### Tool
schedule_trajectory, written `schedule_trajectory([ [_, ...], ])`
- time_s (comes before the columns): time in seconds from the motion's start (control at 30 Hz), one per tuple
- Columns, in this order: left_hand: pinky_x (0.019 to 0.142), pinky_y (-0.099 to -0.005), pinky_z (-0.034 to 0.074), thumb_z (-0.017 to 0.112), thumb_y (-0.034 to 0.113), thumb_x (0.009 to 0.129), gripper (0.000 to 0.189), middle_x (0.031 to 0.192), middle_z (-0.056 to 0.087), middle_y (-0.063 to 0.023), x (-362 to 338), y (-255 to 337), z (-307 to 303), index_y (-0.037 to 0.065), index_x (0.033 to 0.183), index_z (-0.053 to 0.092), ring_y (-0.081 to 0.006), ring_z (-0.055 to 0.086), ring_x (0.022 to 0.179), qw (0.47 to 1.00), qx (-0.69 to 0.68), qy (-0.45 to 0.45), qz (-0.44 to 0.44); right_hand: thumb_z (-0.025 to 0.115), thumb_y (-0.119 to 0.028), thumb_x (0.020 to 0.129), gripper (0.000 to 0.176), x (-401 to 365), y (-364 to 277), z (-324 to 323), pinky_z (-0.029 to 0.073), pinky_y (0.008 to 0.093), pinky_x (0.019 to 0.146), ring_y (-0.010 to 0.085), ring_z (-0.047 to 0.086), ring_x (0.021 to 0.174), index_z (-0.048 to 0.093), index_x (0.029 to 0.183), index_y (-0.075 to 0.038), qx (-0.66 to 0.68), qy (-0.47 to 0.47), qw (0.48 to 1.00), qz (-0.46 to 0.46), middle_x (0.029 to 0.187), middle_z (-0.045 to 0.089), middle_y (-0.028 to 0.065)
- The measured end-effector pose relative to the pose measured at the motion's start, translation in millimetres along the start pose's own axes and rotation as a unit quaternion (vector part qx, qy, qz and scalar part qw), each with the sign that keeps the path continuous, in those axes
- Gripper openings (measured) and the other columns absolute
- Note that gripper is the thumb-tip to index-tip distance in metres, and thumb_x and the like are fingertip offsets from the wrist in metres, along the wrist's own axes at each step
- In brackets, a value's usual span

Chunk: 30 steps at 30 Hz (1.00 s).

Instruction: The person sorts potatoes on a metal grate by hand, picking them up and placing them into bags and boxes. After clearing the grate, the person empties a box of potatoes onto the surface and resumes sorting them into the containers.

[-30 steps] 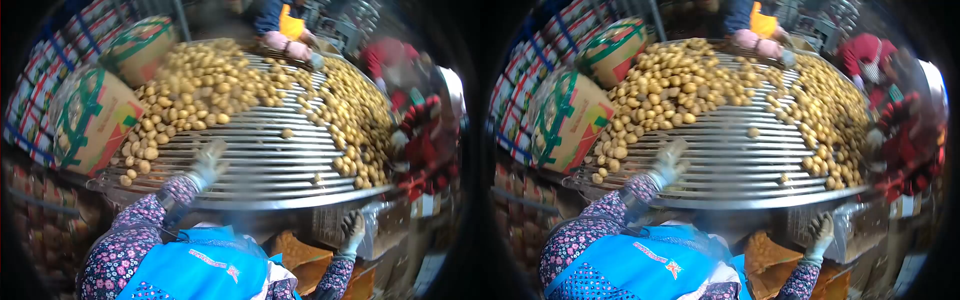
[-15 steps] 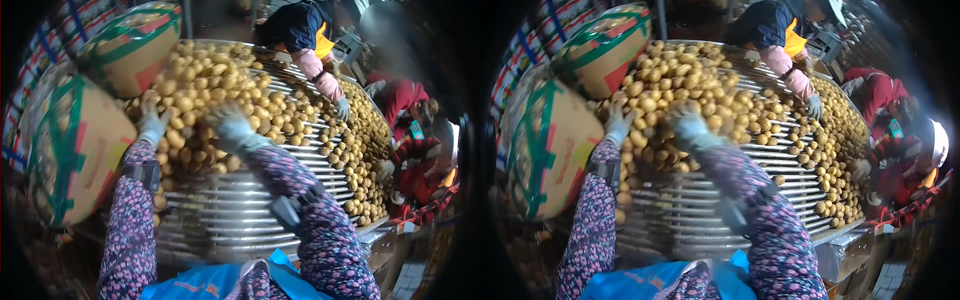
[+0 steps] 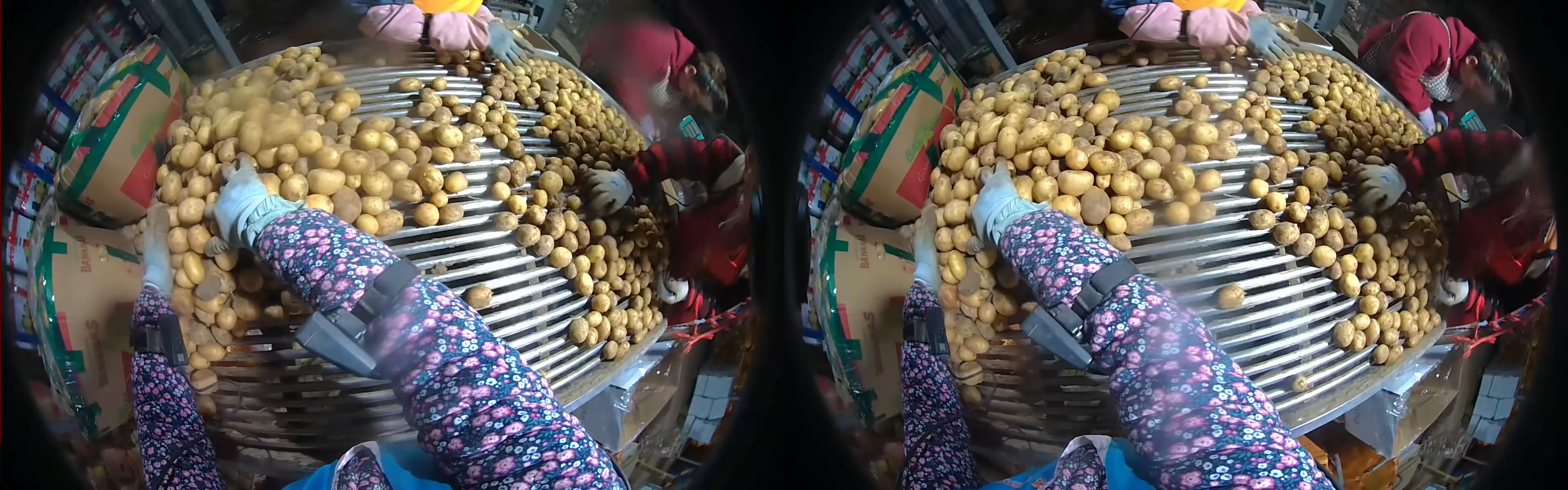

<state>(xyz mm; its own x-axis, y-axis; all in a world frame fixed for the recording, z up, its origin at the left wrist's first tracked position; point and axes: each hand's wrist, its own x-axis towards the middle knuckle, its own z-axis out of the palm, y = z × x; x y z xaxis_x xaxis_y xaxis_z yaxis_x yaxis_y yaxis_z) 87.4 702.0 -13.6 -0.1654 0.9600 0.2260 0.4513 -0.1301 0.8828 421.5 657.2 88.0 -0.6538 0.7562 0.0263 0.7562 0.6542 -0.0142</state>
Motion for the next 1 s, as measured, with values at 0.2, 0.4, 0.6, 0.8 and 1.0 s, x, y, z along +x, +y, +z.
schedule_trajectory([
  [0.2,0.109,-0.0334,0.040,0.049,0.035,0.101,0.055,0.141,0.051,-0.0159,-66,58,82,-0.004,0.140,0.045,-0.0238,0.049,0.128,0.987,-0.116,-0.091,-0.071,0.046,-0.077,0.083,0.074,-60,48,15,0.036,0.0479,0.096,0.0297,0.048,0.123,0.078,0.100,-0.013,0.072,0.065,0.994,0.058,0.112,0.069,0.0108],
  [0.4,0.108,-0.0453,0.036,0.057,0.066,0.085,0.077,0.136,0.052,-0.0255,-102,172,219,0.002,0.128,0.060,-0.0386,0.051,0.123,0.958,0.270,-0.089,0.025,0.055,-0.048,0.086,0.035,-113,119,11,0.047,0.0452,0.085,0.0301,0.056,0.112,0.075,0.100,-0.023,0.004,-0.043,0.995,0.089,0.106,0.070,0.0026],
  [0.6,0.107,-0.0447,0.042,0.063,0.063,0.083,0.071,0.156,0.023,-0.0271,-167,260,317,0.024,0.141,0.051,-0.0433,0.051,0.125,0.938,0.270,-0.212,0.048,0.071,-0.043,0.078,0.070,-276,201,27,0.042,0.0544,0.103,0.0399,0.041,0.134,0.048,0.142,-0.030,-0.031,0.023,0.985,0.167,0.146,0.046,0.0091],
  [0.8,0.114,-0.0507,0.028,0.063,0.057,0.086,0.062,0.154,0.029,-0.0182,-214,300,315,0.028,0.140,0.052,-0.0394,0.031,0.140,0.902,0.141,-0.396,0.095,0.068,-0.030,0.077,0.070,-368,223,26,0.038,0.0486,0.107,0.0378,0.045,0.131,0.046,0.143,-0.024,0.013,0.009,0.943,0.334,0.147,0.043,0.0169],
  [1.0,0.091,-0.0337,0.051,0.061,0.012,0.091,0.039,0.122,0.064,-0.0095,-243,195,71,0.006,0.130,0.059,-0.0201,0.063,0.102,0.995,-0.066,-0.064,-0.036,0.070,-0.019,0.078,0.066,-303,114,10,0.040,0.0459,0.107,0.0357,0.048,0.129,0.047,0.138,-0.004,-0.005,0.138,0.972,0.188,0.135,0.053,0.0198],
])
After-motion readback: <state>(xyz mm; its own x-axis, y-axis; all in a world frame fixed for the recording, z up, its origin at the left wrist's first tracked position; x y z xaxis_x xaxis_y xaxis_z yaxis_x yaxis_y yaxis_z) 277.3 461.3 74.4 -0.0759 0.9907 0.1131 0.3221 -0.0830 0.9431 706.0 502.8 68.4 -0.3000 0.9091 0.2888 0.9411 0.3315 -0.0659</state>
